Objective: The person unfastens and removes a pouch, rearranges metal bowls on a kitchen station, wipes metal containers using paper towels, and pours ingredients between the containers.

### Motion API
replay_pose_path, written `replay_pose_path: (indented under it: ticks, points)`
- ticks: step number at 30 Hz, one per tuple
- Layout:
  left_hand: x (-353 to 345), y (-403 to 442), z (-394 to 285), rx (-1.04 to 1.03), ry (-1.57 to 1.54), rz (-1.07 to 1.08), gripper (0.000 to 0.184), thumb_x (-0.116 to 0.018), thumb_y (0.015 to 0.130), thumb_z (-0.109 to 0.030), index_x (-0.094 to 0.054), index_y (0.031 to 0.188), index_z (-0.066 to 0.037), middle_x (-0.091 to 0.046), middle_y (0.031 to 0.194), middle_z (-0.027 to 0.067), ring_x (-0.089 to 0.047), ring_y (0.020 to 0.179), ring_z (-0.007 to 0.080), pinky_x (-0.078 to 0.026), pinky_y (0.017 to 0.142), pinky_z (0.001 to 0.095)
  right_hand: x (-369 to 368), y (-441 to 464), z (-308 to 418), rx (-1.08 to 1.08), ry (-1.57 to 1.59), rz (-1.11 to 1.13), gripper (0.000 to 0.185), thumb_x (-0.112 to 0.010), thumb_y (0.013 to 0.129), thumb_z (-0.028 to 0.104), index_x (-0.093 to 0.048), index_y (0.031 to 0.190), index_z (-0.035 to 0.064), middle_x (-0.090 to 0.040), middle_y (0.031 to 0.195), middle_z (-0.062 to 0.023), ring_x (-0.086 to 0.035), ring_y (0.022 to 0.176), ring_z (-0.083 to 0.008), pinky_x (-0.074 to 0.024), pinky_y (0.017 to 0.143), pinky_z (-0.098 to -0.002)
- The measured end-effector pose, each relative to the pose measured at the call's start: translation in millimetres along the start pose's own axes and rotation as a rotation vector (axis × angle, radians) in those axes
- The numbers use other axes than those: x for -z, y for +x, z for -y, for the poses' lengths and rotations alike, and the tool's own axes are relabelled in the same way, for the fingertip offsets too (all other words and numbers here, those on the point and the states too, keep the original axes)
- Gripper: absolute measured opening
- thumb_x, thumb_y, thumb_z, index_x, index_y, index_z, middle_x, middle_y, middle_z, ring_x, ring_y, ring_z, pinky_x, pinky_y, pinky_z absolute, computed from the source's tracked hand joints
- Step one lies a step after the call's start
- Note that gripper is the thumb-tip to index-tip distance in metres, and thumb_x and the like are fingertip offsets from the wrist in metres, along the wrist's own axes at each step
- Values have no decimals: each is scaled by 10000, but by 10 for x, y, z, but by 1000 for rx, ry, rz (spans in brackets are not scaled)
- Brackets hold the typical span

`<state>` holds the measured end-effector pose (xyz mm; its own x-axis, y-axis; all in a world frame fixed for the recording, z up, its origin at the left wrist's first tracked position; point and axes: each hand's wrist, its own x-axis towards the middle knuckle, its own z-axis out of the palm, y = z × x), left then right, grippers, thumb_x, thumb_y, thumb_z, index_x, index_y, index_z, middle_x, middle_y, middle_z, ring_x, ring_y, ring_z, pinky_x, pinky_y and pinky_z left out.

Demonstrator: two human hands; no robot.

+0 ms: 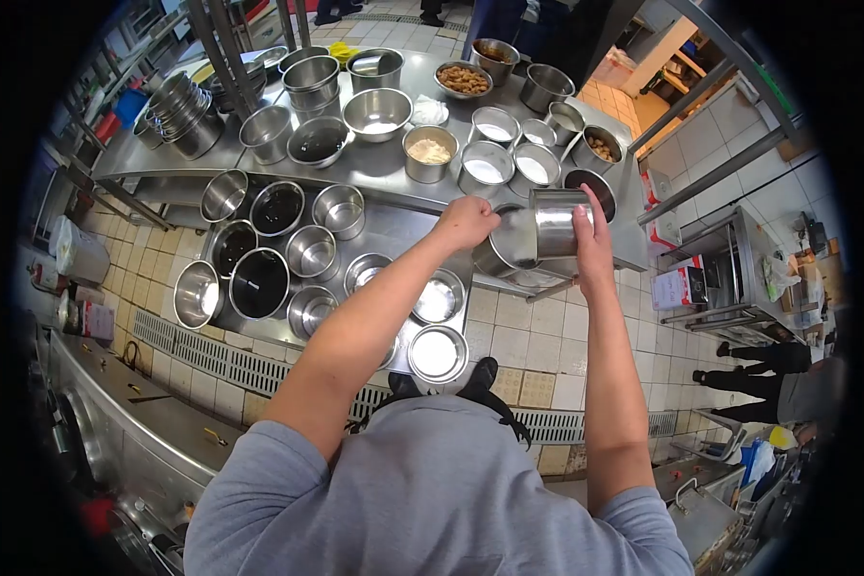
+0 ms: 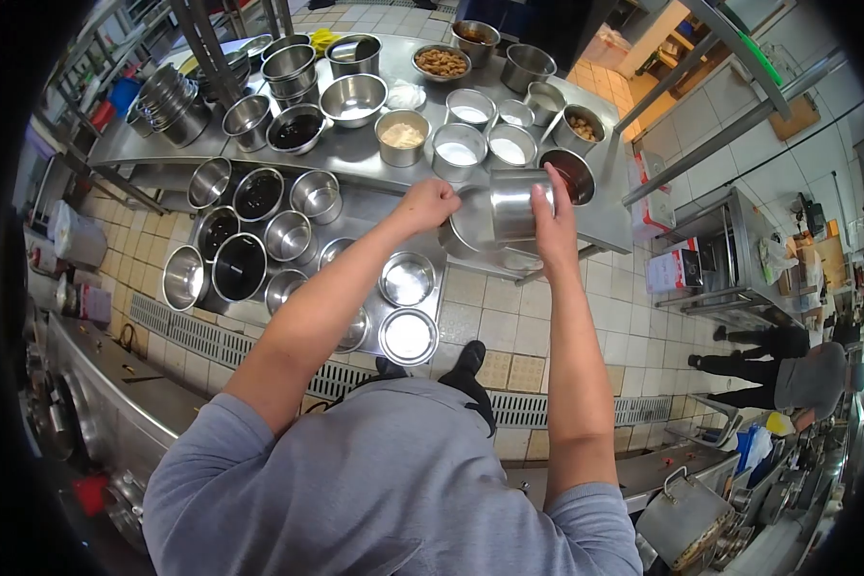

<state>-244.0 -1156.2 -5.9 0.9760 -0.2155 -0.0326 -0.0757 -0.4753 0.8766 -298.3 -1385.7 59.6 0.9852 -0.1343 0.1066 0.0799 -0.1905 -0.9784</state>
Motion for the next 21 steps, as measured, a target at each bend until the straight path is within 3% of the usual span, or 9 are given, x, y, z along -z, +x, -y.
replay_pose_path:
  ticks: [6,8,9,18,20,21]
  points:
    - [-49,-21,-67,42,-61,32,254,-649,828,-206,-583,646,-42,-578,597,63,-532,547,156,-449,555,361,33,-87,236,45,-33,24,548,-550,1018,342,-446,1501,106,-451,1511,-151,-405,1394,-248,-276,1158,-352]
    - [-48,0,-103,96,-200,45,292,-662,801,-260,-561,644,-37,-611,630,131,-583,597,248,-473,621,397,24,-129,377,91,-77,3,556,-552,1016,336,-438,1504,95,-473,1495,-149,-429,1373,-242,-297,1145,-348]
    - [-56,-3,-122,98,-200,49,292,-662,801,-260,-561,644,-37,-611,630,131,-583,597,248,-473,621,397,50,-152,395,87,-78,1,556,-552,1016,336,-438,1504,95,-473,1495,-149,-429,1373,-242,-297,1145,-348]
    - [-31,18,-309,44,-145,54,287,-682,803,-261,-592,649,-37,-601,604,99,-568,584,204,-465,605,374,60,-131,446,220,-221,9,571,-603,992,278,-437,1497,70,-495,1476,-184,-476,1349,-265,-343,1123,-350]
    - [-65,9,-320,30,-120,79,245,-662,844,-195,-613,671,-29,-587,611,34,-531,577,121,-438,557,317,87,-138,403,242,-219,-8,579,-609,988,272,-433,1498,63,-491,1479,-201,-468,1366,-274,-332,1134,-352]
    - [-86,-12,-306,33,-119,83,245,-662,844,-195,-613,671,-29,-587,611,34,-531,577,121,-438,557,317,111,-148,381,213,-204,-4,582,-606,988,273,-429,1500,61,-482,1490,-197,-453,1380,-279,-324,1141,-352]
